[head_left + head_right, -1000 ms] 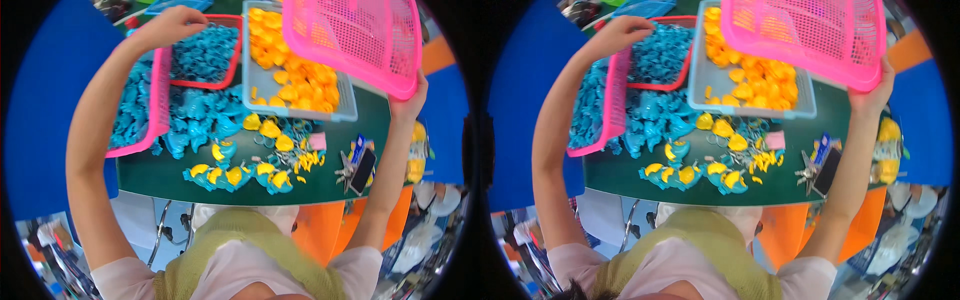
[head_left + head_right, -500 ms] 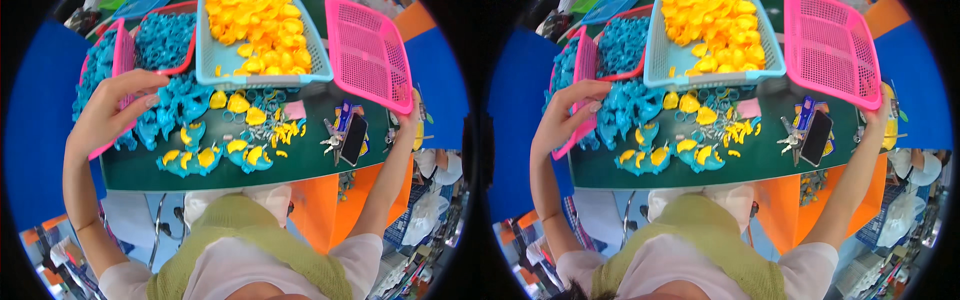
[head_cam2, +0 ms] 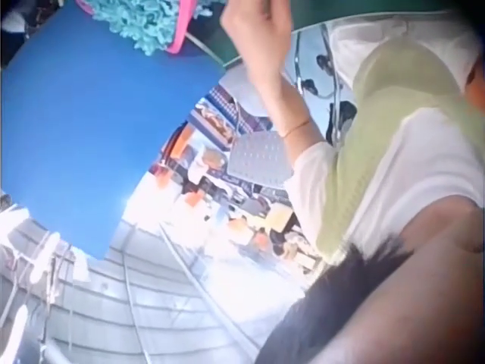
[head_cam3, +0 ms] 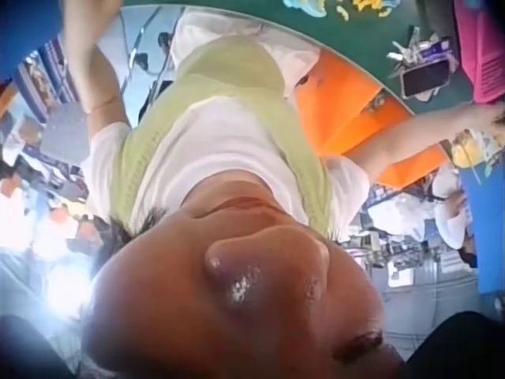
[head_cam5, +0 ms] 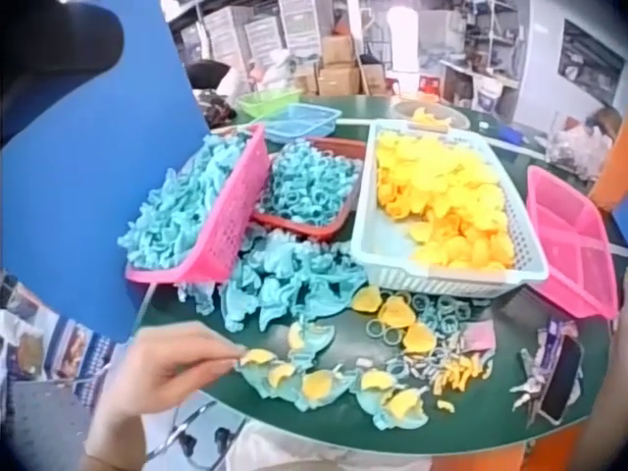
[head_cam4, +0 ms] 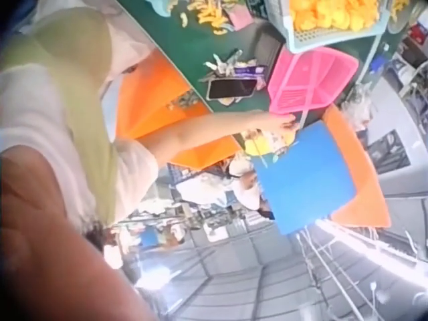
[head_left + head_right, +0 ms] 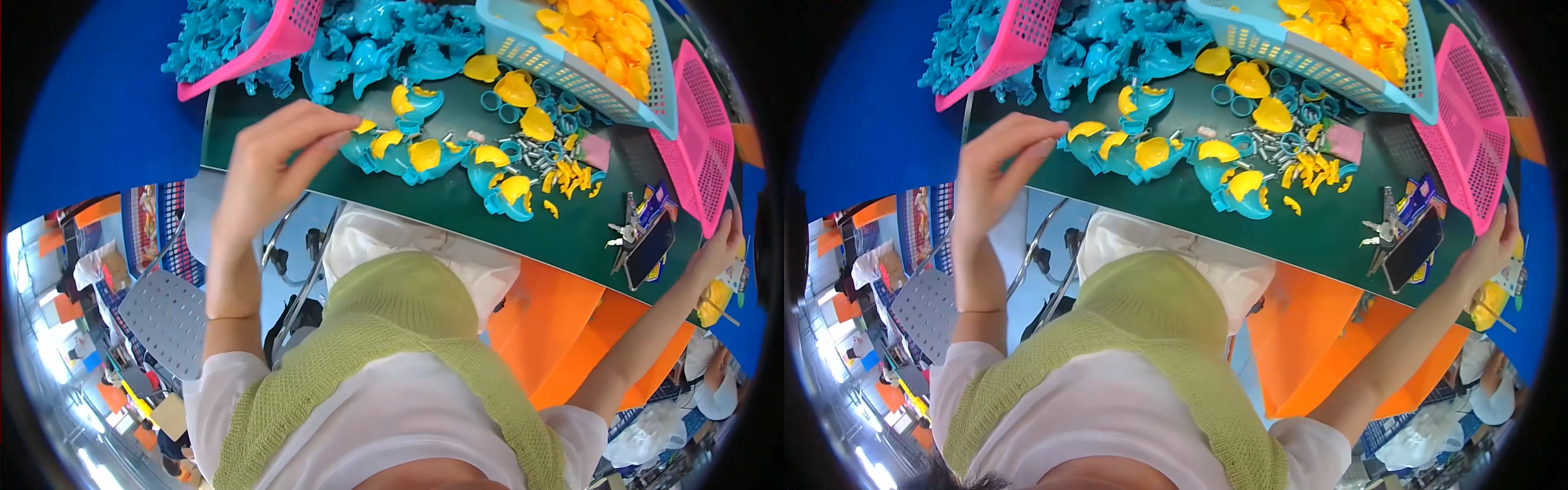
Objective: Assembling plastic toy components into complete units at a factory workbench.
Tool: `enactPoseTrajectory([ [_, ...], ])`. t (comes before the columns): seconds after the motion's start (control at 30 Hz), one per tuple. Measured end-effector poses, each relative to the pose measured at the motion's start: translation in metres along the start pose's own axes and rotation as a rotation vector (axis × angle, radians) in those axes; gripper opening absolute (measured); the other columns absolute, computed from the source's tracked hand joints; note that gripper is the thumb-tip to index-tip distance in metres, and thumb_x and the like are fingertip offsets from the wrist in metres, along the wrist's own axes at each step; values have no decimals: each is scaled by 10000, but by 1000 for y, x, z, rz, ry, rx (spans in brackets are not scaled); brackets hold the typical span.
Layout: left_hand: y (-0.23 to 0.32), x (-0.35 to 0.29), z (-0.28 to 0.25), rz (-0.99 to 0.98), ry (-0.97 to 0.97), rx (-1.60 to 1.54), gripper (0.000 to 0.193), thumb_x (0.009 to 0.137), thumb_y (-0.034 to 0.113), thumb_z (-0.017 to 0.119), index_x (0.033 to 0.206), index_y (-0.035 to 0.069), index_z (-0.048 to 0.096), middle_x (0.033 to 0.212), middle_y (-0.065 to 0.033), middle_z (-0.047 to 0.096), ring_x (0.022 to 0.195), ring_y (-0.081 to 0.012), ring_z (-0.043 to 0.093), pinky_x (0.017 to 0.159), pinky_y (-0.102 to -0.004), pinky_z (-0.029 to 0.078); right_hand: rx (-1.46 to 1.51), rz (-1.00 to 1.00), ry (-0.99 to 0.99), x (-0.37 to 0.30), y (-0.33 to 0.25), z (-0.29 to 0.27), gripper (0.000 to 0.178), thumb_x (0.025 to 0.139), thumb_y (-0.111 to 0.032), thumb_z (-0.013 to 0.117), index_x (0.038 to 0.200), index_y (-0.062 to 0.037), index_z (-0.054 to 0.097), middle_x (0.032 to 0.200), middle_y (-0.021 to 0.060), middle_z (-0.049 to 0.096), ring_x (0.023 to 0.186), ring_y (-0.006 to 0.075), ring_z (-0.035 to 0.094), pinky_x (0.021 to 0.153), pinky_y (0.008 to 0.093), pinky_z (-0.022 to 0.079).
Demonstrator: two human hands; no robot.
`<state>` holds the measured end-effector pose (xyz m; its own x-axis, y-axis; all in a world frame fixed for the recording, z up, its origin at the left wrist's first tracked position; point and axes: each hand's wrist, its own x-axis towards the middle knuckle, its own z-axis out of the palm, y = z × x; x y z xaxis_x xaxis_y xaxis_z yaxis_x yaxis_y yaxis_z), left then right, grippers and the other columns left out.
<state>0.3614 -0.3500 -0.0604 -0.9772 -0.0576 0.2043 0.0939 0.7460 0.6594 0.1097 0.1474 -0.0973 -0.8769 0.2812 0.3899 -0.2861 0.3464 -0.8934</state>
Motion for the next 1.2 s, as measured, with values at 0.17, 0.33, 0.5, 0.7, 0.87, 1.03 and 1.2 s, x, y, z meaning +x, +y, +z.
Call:
enactPoseTrajectory([
  [0.17, -26, -21, 37, -8, 230, 41, 158, 744, -10, 609, 899, 16, 631, 830, -99, 602, 746, -237, 568, 652, -289, 451, -217, -223, -588, -118, -71, 78, 207, 867, -74, 491, 1042, -12, 581, 1141, 109, 553, 1097, 192, 487, 942, 285, 345],
  [0.33, -51, -27, 40, -32, 322, 213, 201, 731, 13, 618, 928, 52, 619, 919, -80, 599, 835, -242, 556, 695, -306, 452, -48, -206, -852, -177, -78, 114, 202, 856, -4, 470, 1033, 4, 568, 1106, 110, 558, 1071, 182, 495, 915, 280, 357],
  [0.5, -38, 8, 68, 166, 244, 213, 270, 763, 96, 613, 1031, 73, 597, 1025, -87, 574, 925, -270, 539, 789, -333, 441, 87, -114, -856, -200, -94, 135, 197, 865, -13, 464, 1030, 24, 564, 1095, 106, 566, 1056, 168, 501, 903, 259, 362],
  [0.7, -45, 20, 83, 118, 54, 161, 236, 753, 118, 619, 983, 68, 597, 979, -76, 570, 861, -260, 538, 750, -343, 446, 1, -103, -776, -198, -93, 139, 183, 871, -33, 470, 1010, 32, 571, 1044, 94, 587, 994, 145, 533, 863, 240, 388],
  [0.87, -42, 13, 78, 131, 4, 166, 247, 751, 102, 616, 995, 67, 594, 986, -65, 570, 895, -255, 538, 763, -344, 445, -258, -289, -650, -184, -73, 164, 188, 823, -57, 544, 1002, -18, 585, 973, 63, 600, 878, 109, 545, 729, 232, 416],
  [1.03, -52, -2, 54, 85, 328, 160, 197, 735, 87, 621, 930, 59, 611, 898, -91, 586, 817, -284, 555, 699, -349, 458, -286, -393, -650, -182, -88, 192, 183, 811, -51, 555, 989, -18, 585, 962, 75, 598, 882, 134, 554, 749, 240, 419],
  [1.2, -69, -1, 43, -43, 340, 258, 120, 742, 105, 612, 861, 87, 620, 790, -61, 560, 771, -252, 549, 636, -340, 455, -128, -313, -801, -186, -101, 204, 175, 815, -34, 552, 985, -3, 580, 959, 64, 599, 875, 131, 552, 799, 242, 415],
])
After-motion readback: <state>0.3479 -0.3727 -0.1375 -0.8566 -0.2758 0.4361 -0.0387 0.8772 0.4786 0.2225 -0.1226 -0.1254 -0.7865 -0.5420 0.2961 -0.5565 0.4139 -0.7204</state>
